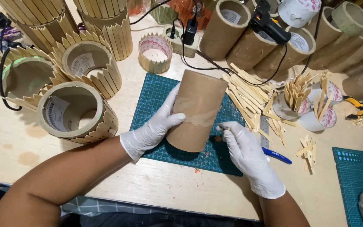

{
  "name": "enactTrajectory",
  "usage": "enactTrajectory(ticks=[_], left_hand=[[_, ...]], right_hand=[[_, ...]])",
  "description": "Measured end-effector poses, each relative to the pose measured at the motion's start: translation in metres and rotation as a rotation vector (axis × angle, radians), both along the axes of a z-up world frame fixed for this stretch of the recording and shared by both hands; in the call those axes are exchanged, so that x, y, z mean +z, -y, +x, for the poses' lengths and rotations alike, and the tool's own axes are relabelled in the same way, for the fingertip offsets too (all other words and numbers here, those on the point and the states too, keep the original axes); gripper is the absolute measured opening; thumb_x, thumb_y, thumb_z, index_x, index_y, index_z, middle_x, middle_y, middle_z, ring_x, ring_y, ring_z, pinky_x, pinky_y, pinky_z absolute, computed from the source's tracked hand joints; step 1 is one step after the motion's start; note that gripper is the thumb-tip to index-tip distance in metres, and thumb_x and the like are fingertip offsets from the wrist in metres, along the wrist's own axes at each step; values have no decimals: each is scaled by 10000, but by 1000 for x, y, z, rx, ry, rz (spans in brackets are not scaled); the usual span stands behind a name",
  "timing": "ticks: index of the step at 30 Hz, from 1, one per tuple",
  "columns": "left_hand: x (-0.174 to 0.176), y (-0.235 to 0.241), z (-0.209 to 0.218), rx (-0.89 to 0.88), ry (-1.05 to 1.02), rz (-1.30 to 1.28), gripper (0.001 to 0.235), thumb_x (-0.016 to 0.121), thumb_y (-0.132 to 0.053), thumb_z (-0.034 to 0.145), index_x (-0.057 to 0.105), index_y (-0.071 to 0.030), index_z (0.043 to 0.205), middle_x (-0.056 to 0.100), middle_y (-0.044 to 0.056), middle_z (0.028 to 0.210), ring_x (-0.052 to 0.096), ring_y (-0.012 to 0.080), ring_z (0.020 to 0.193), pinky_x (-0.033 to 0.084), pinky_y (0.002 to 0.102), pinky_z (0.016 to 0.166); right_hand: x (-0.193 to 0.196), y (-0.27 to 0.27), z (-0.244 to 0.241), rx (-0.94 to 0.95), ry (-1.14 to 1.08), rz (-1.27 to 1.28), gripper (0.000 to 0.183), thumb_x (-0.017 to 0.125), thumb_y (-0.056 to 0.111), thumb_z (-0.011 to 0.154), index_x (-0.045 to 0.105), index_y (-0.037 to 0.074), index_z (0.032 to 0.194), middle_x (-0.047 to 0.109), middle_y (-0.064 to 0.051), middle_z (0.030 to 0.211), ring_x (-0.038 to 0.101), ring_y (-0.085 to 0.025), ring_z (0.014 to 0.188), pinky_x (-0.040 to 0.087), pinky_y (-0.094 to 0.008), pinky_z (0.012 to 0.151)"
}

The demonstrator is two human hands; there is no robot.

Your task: Preparing cardboard tubes for a craft project by scraping and marking the surface with a utility knife.

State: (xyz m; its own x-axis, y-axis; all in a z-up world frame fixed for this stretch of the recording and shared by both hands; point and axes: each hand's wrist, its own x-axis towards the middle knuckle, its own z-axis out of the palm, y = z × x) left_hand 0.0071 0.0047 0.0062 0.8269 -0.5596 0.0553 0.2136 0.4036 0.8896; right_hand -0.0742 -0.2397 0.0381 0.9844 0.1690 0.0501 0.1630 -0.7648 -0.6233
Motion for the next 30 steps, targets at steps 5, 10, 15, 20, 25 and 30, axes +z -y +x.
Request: enactTrajectory(ticks=[5, 10, 15, 20, 25, 30], left_hand=[[7, 4, -6, 30, -127, -102, 972, 669, -415, 863, 133, -252, 1658, 343, 58, 1638, 434, 205, 1392, 395, 450, 1179], [-12, 5, -2, 63, -218, -163, 948, 637, -355, 844, 156, -268, 1655, 403, 108, 1622, 534, 282, 1356, 465, 491, 1120], [-29, 5, 0, 40, -161, -137, 880, 617, -395, 903, 174, -263, 1652, 396, 143, 1630, 534, 319, 1362, 457, 538, 1137], [-24, 6, -1, 100, -286, -111, 842, 658, -366, 842, 324, -252, 1607, 604, 127, 1433, 690, 275, 1135, 575, 471, 1002], [-6, 12, -7, 174, -302, -154, 793, 714, -342, 813, 427, -230, 1544, 684, 139, 1303, 734, 258, 1025, 611, 438, 923], [-18, -4, -1, 10, -220, -319, 992, 821, -467, 745, 391, -35, 1528, 586, 168, 1428, 624, 260, 1213, 544, 417, 1031]], right_hand=[[6, -9, 2, -23, -50, 33, 246, 425, 267, 1054, 639, 176, 1135, 728, -217, 890, 702, -490, 876, 555, -580, 752], [-13, -10, -5, 4, -106, 162, 242, 467, 285, 1060, 651, 169, 954, 695, -148, 758, 655, -201, 698, 570, -420, 712], [-33, -10, -8, 97, -47, 212, 255, 487, 246, 1052, 642, 159, 870, 606, -120, 654, 591, -227, 599, 539, -360, 611], [-35, -16, -17, 149, 39, 100, 237, 500, 283, 1051, 614, 164, 880, 663, -138, 731, 684, -398, 729, 564, -418, 646], [-9, -19, -10, 183, 48, 137, 189, 539, 241, 1030, 645, 111, 942, 687, -205, 804, 693, -465, 795, 562, -524, 672], [-7, -26, -20, 92, -184, -217, 291, 533, 321, 1007, 566, 164, 764, 673, -23, 730, 678, -225, 673, 493, -353, 687]])
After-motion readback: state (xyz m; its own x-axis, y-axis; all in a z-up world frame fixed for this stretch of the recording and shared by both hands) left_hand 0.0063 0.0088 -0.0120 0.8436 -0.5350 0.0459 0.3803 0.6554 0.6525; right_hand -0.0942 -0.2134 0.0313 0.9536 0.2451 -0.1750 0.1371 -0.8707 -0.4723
